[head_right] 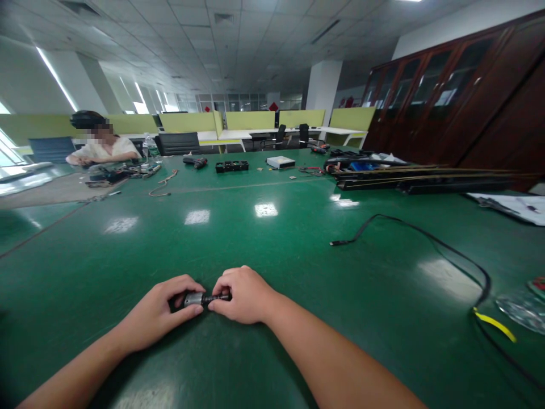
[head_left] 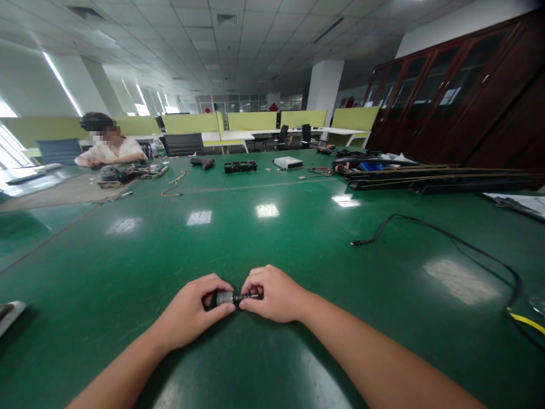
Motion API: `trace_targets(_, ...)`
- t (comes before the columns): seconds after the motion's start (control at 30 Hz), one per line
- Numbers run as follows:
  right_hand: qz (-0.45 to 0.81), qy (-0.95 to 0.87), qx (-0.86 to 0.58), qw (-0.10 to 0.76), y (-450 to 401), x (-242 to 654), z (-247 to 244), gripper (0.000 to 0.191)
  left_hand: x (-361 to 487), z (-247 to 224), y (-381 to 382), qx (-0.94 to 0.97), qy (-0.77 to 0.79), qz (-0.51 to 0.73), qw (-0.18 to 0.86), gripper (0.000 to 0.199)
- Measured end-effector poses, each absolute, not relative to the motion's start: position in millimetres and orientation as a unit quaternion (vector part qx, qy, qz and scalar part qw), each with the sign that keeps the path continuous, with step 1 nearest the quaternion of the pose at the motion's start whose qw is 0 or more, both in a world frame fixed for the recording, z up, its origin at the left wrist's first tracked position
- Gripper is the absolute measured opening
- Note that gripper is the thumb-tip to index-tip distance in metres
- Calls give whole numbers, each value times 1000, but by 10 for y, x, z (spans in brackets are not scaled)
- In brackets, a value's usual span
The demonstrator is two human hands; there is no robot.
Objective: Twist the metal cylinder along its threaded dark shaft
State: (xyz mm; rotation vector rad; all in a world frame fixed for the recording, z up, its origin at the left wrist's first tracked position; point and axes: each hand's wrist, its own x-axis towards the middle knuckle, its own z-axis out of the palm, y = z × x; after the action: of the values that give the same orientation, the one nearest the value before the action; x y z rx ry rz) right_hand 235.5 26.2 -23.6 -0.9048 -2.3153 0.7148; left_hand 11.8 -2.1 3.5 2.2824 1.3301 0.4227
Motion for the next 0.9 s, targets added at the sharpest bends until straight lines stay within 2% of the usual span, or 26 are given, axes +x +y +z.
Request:
trace_targets(0.33,260,-861,-331,287,266,2353,-263,12,143,33,-58,837,477,168,209,24)
trace_targets(0.9,260,-865,-343,259,224,2340,-231,13,217,-21,-323,827,508,203,130,27)
